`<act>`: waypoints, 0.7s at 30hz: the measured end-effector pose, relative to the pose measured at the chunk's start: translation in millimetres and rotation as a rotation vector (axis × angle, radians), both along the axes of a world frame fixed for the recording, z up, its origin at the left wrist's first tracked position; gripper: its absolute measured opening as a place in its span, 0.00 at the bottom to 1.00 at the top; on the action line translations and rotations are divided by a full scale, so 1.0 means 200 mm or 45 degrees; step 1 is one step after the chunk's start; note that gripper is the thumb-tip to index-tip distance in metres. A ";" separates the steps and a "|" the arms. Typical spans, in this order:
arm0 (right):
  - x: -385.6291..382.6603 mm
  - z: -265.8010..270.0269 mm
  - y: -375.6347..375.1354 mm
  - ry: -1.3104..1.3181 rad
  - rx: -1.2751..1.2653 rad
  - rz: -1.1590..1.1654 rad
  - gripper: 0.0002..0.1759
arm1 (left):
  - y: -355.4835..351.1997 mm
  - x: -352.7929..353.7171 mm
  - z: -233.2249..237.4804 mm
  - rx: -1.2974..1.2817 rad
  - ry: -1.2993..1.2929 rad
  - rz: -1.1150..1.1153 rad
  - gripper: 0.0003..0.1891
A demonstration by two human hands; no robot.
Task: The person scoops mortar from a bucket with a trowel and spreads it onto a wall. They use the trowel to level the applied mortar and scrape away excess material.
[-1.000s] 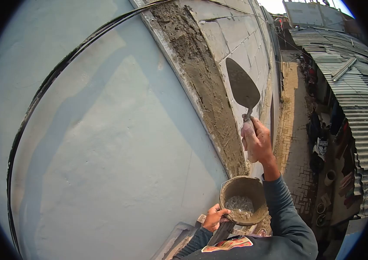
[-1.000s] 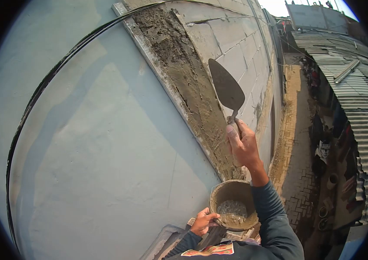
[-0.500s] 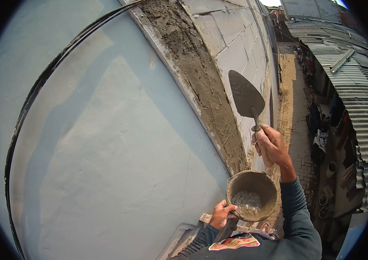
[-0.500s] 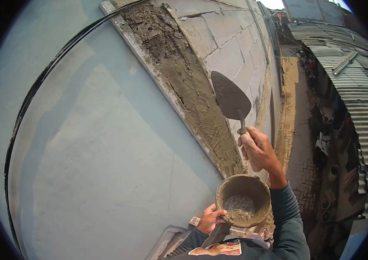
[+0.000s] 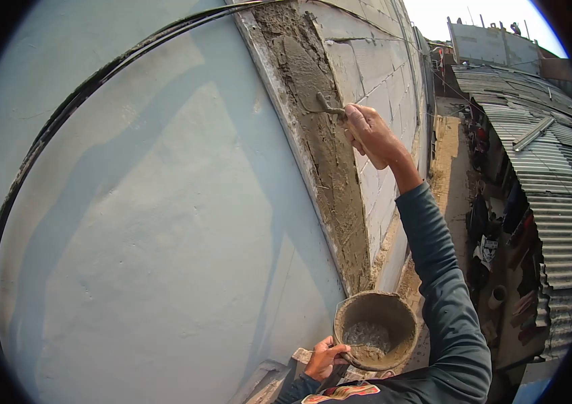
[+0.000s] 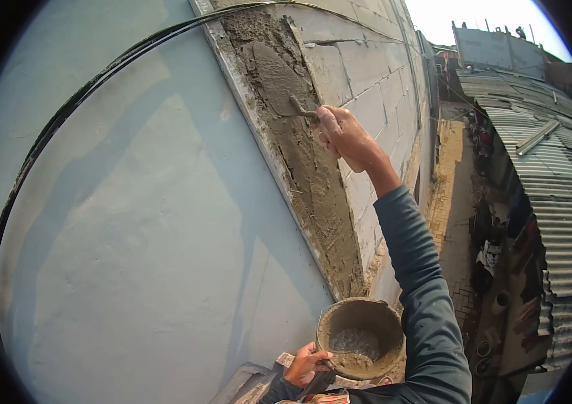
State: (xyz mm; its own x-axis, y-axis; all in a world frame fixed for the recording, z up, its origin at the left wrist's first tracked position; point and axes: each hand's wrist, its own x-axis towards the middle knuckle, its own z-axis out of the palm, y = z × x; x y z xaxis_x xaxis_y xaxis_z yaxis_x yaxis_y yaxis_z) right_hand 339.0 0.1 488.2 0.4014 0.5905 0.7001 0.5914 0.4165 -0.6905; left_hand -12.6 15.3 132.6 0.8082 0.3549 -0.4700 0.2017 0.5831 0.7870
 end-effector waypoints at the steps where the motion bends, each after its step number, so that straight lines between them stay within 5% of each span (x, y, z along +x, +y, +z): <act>1: 0.02 0.00 0.03 0.047 -0.045 -0.066 0.25 | 0.01 -0.01 -0.03 -0.014 0.001 -0.001 0.10; 9: 0.09 -0.11 -0.05 0.512 -0.130 -0.038 0.24 | 0.02 0.05 -0.03 -0.034 -0.098 -0.017 0.10; 12: 0.11 0.10 0.00 0.819 -0.036 0.702 0.21 | 0.01 0.07 0.01 0.041 -0.031 -0.003 0.10; 16: -0.16 0.26 0.05 0.625 -0.088 0.547 0.22 | 0.02 0.08 0.00 -0.013 -0.053 0.011 0.10; 21: -0.29 -0.14 -0.24 0.159 -0.203 0.319 0.20 | 0.04 0.12 0.03 -0.026 -0.086 0.036 0.10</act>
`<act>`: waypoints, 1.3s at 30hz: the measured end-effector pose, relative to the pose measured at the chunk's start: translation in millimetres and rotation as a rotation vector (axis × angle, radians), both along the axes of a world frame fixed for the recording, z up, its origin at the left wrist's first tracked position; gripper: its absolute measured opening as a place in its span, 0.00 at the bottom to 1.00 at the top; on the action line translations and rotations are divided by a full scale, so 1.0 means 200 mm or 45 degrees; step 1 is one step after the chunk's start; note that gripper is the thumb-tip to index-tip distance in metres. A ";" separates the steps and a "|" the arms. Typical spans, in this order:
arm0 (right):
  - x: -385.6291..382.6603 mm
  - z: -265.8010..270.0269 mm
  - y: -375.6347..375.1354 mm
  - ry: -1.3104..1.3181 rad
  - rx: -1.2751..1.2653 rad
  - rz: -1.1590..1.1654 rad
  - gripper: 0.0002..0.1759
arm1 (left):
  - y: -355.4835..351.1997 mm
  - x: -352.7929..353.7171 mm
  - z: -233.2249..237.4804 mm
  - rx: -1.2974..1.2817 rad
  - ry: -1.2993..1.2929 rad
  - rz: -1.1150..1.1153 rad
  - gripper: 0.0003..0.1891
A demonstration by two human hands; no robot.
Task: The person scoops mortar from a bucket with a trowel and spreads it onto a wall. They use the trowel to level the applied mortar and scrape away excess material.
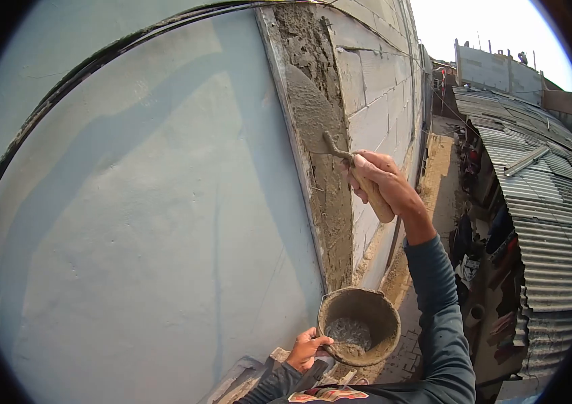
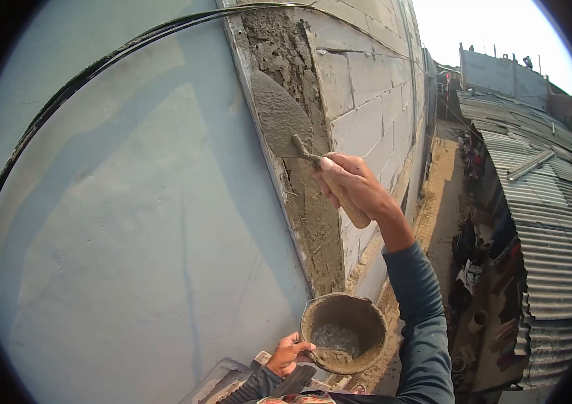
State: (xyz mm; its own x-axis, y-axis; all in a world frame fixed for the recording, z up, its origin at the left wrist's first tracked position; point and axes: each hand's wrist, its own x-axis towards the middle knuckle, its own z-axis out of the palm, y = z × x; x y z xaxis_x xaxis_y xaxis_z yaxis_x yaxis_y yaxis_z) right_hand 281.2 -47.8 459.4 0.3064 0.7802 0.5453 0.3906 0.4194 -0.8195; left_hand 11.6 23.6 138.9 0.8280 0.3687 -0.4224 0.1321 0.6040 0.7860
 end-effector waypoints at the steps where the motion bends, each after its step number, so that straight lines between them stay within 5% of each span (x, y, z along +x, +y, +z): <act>1: -0.01 -0.13 -0.09 0.063 0.063 0.048 0.20 | 0.00 0.00 0.02 0.025 -0.020 0.001 0.10; 4: -0.07 -0.46 -0.47 0.227 -0.143 0.154 0.25 | 0.01 0.00 -0.03 0.120 -0.091 -0.007 0.11; 8: -0.08 -0.74 -0.86 -0.431 -0.935 -0.059 0.27 | 0.01 0.02 0.00 0.243 -0.093 0.002 0.09; 9: -0.18 -0.76 -0.87 -0.266 -1.255 -0.164 0.26 | -0.01 0.02 0.02 0.241 -0.087 -0.003 0.09; 12: -0.28 -1.04 -0.80 -0.677 -1.569 -0.336 0.09 | -0.04 0.07 -0.02 0.318 -0.090 -0.033 0.09; 15: -0.28 -1.43 -0.70 -1.052 -1.562 -0.602 0.07 | -0.10 0.15 -0.03 0.477 -0.081 -0.091 0.12; 20: -0.29 -1.37 -0.57 -0.928 -1.846 -0.169 0.10 | -0.14 0.21 -0.25 0.710 -0.109 -0.141 0.13; 22: -0.18 -1.30 -0.56 -0.743 -2.033 0.004 0.12 | -0.15 0.18 -0.29 1.127 -0.215 -0.131 0.15; 24: -0.02 -1.40 -0.61 -0.410 -2.218 0.282 0.14 | -0.17 0.14 -0.27 0.791 -0.134 -0.175 0.19; 25: 0.00 -1.49 -0.68 -0.411 -2.215 0.289 0.14 | -0.17 0.12 -0.26 0.464 -0.059 -0.205 0.24; 26: 0.02 -1.60 -0.76 0.026 -2.044 0.368 0.15 | -0.17 0.11 -0.27 0.467 -0.054 -0.197 0.24; 30: -0.21 -1.75 -0.90 1.075 -1.399 0.324 0.18 | -0.14 0.09 -0.38 0.706 -0.153 -0.105 0.29; 33: -0.45 -1.88 -0.90 1.545 -0.895 0.245 0.14 | -0.11 0.09 -0.29 0.887 -0.171 -0.111 0.20; 35: -0.52 -1.81 -0.87 1.502 -0.752 0.163 0.13 | -0.09 0.10 -0.19 0.607 -0.088 -0.085 0.10; 39: -0.53 -1.81 -0.81 1.175 -0.764 -0.013 0.16 | -0.05 0.14 -0.10 0.375 -0.119 0.025 0.09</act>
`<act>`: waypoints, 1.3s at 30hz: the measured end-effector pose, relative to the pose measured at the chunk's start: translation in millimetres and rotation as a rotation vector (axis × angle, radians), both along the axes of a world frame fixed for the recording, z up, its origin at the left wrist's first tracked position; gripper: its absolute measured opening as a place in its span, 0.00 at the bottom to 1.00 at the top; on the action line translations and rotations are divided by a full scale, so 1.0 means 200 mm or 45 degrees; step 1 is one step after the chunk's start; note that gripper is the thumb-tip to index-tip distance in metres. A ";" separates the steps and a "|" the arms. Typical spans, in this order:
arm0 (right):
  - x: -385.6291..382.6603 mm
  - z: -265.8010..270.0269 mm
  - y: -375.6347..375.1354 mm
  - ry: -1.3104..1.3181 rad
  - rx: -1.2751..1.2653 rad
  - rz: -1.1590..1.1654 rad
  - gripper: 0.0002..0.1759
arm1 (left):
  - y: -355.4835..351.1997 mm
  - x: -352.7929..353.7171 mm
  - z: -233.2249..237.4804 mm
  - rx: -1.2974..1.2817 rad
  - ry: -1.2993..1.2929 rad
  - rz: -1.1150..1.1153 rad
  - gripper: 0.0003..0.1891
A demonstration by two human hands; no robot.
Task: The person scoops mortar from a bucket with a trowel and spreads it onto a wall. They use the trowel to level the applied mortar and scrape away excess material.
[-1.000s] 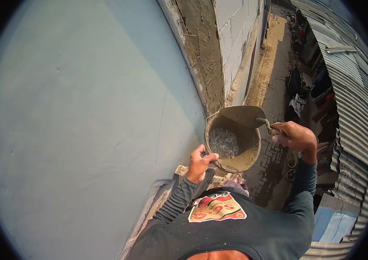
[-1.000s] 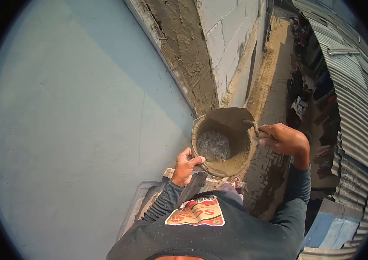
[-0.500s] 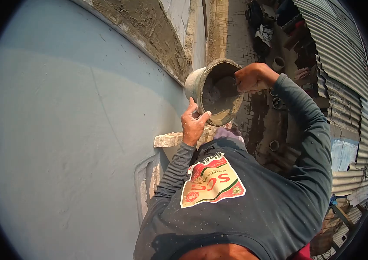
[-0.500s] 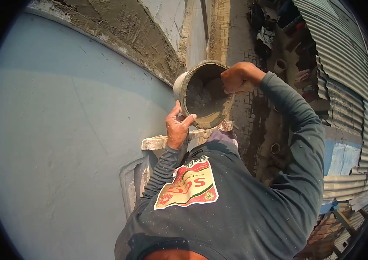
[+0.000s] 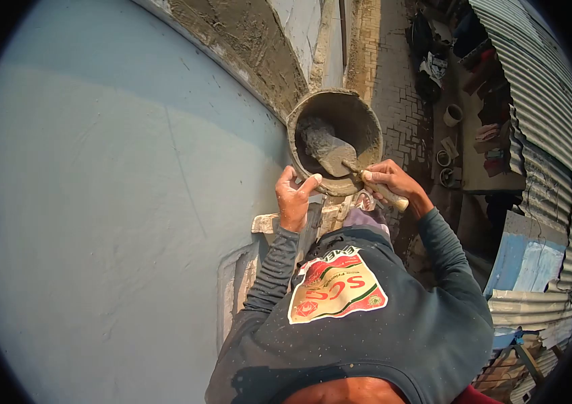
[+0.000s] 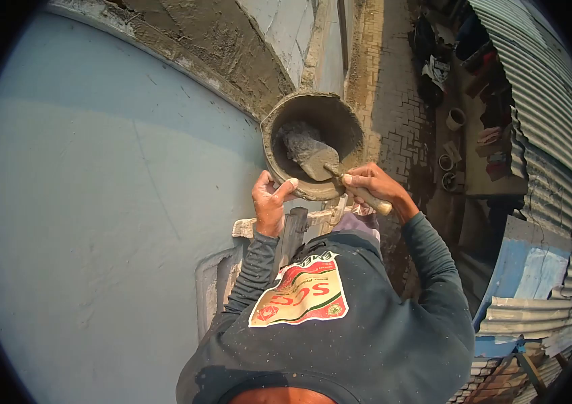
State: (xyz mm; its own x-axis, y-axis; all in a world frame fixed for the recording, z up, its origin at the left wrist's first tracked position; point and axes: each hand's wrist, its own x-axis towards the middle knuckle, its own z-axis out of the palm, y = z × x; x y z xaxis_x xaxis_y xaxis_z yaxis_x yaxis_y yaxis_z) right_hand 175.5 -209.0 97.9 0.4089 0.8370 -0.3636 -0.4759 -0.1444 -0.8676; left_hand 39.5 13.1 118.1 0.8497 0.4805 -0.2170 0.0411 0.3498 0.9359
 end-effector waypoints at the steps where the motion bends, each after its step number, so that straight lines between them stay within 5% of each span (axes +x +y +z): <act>1: -0.02 0.04 0.01 -0.077 -0.012 -0.070 0.18 | 0.00 0.01 0.00 0.020 -0.022 -0.011 0.09; 7: -0.04 0.30 -0.08 0.155 0.210 -0.185 0.15 | 0.05 -0.01 -0.08 -0.256 0.034 0.099 0.10; 11: 0.01 0.68 0.03 0.181 0.619 -0.487 0.23 | 0.08 -0.03 -0.18 -0.363 0.019 0.063 0.11; 16: 0.18 1.19 0.25 -0.504 1.027 -1.154 0.19 | 0.05 -0.07 -0.17 -0.296 0.004 0.034 0.11; 22: 0.44 1.78 0.61 -0.785 1.226 -2.096 0.15 | 0.02 -0.14 -0.08 -0.382 0.060 0.013 0.11; 25: 0.56 1.95 0.77 -0.937 1.281 -2.268 0.17 | -0.01 -0.18 0.00 -0.407 0.054 0.016 0.11; 27: 0.62 2.02 0.96 -1.081 1.149 -2.260 0.19 | -0.02 -0.20 0.04 -0.360 0.058 0.024 0.10; 29: 0.51 2.01 1.05 -1.887 0.421 -1.728 0.20 | -0.06 -0.22 0.13 -0.350 0.066 0.003 0.11; 33: 0.11 1.70 0.91 -1.912 1.144 -1.115 0.22 | -0.05 -0.30 0.16 -0.358 0.132 0.001 0.12; 37: 0.13 1.51 0.80 -1.861 1.107 -0.970 0.25 | -0.06 -0.37 0.20 -0.435 0.086 0.035 0.13; 39: 0.23 1.55 0.80 -1.520 0.953 -0.923 0.19 | -0.06 -0.38 0.21 -0.433 0.077 0.025 0.13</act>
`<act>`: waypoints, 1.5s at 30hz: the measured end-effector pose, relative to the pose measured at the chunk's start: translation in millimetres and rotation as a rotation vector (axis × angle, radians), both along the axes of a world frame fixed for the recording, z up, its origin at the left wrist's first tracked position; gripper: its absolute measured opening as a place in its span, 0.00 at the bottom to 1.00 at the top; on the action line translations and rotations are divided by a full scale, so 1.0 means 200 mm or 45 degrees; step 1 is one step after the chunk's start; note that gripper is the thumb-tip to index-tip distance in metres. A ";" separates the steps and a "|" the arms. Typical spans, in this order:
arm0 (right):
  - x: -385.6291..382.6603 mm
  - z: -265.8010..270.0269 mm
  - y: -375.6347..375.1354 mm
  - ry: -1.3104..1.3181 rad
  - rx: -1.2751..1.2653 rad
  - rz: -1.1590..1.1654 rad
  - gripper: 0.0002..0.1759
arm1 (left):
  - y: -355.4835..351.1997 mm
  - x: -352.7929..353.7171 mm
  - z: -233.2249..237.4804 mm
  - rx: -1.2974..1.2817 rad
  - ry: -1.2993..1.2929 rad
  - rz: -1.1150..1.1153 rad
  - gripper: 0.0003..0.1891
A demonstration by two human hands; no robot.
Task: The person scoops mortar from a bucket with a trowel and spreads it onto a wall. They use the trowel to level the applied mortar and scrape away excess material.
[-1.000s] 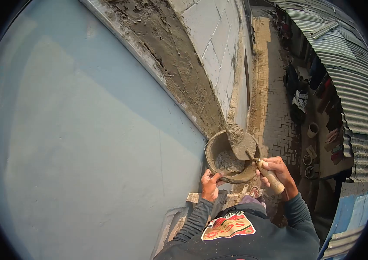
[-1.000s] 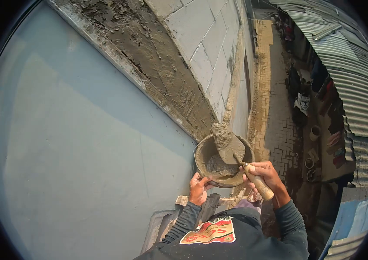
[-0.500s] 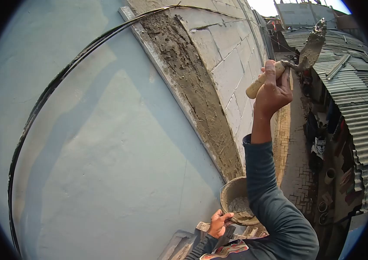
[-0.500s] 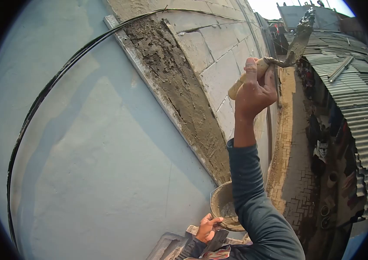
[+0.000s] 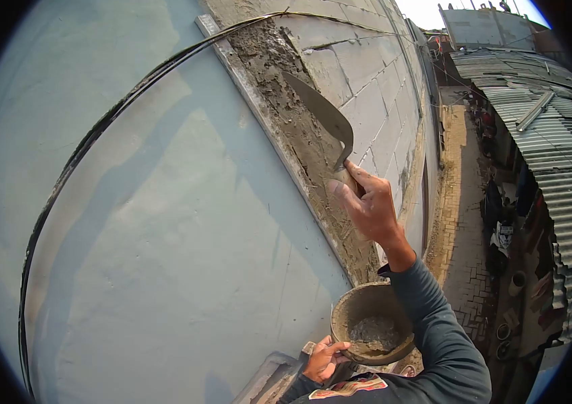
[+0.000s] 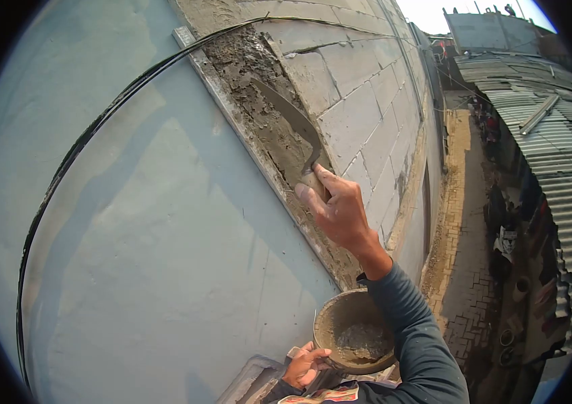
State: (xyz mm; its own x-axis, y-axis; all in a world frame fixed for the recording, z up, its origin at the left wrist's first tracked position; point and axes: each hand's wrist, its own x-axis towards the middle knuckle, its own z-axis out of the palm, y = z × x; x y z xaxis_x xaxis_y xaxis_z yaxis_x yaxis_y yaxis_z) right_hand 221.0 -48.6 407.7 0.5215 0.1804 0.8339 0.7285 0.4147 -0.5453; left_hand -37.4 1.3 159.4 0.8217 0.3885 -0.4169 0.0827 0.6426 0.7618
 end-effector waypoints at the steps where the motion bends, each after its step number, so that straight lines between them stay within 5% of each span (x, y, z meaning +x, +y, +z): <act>1: 0.06 0.07 -0.01 0.129 0.030 0.196 0.16 | 0.00 0.00 0.00 0.004 -0.019 -0.011 0.13; 4: 0.31 0.29 0.06 0.458 0.056 0.408 0.16 | 0.00 0.00 -0.04 -0.019 -0.053 -0.034 0.15; 9: 0.45 0.56 0.13 0.435 -0.151 0.218 0.17 | 0.01 0.01 -0.07 0.007 -0.006 -0.045 0.15; 19: 0.25 0.63 0.09 0.399 -0.126 0.493 0.18 | 0.03 0.02 -0.06 0.015 0.029 -0.101 0.12; 22: 0.17 0.59 0.07 0.458 -0.084 0.668 0.18 | 0.02 0.03 -0.05 0.021 0.051 -0.091 0.12; 27: 0.19 0.50 0.03 0.634 0.172 1.601 0.20 | 0.04 0.03 -0.10 -0.001 0.076 -0.097 0.15; 28: 0.16 0.49 0.01 0.629 0.175 1.604 0.20 | 0.03 0.03 -0.11 0.005 0.075 -0.095 0.15; 30: 0.09 0.48 -0.03 0.570 0.409 1.113 0.19 | 0.04 0.04 -0.11 -0.010 0.063 -0.089 0.15; 31: 0.06 0.50 -0.04 0.566 0.414 1.109 0.19 | 0.04 0.04 -0.10 -0.005 0.061 -0.095 0.15; 33: 0.00 0.54 -0.02 0.499 0.775 0.475 0.16 | 0.03 0.04 -0.07 0.015 0.054 -0.060 0.12; 34: 0.01 0.55 0.01 0.497 0.775 0.476 0.16 | 0.03 0.04 -0.07 0.015 0.052 -0.060 0.12; 36: 0.10 0.58 0.11 0.404 1.001 -0.141 0.16 | 0.04 0.04 -0.08 -0.004 0.056 -0.069 0.12; 41: 0.32 0.63 0.34 0.336 0.838 -0.492 0.17 | 0.05 0.03 -0.04 0.006 0.030 -0.074 0.12; 43: 0.34 0.64 0.35 0.091 -0.012 -0.330 0.17 | 0.04 0.02 -0.02 -0.016 -0.002 -0.067 0.12; 45: 0.33 0.64 0.35 0.158 0.140 -0.238 0.17 | 0.05 0.02 0.01 0.056 0.050 -0.085 0.14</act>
State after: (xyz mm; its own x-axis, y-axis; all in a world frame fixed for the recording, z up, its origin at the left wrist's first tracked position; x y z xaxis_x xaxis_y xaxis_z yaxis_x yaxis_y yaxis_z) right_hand 287.2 21.1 536.2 0.6366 -0.0171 0.7710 0.7286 0.3411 -0.5940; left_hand -32.5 10.3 162.1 0.8298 0.3519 -0.4331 0.1547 0.6006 0.7844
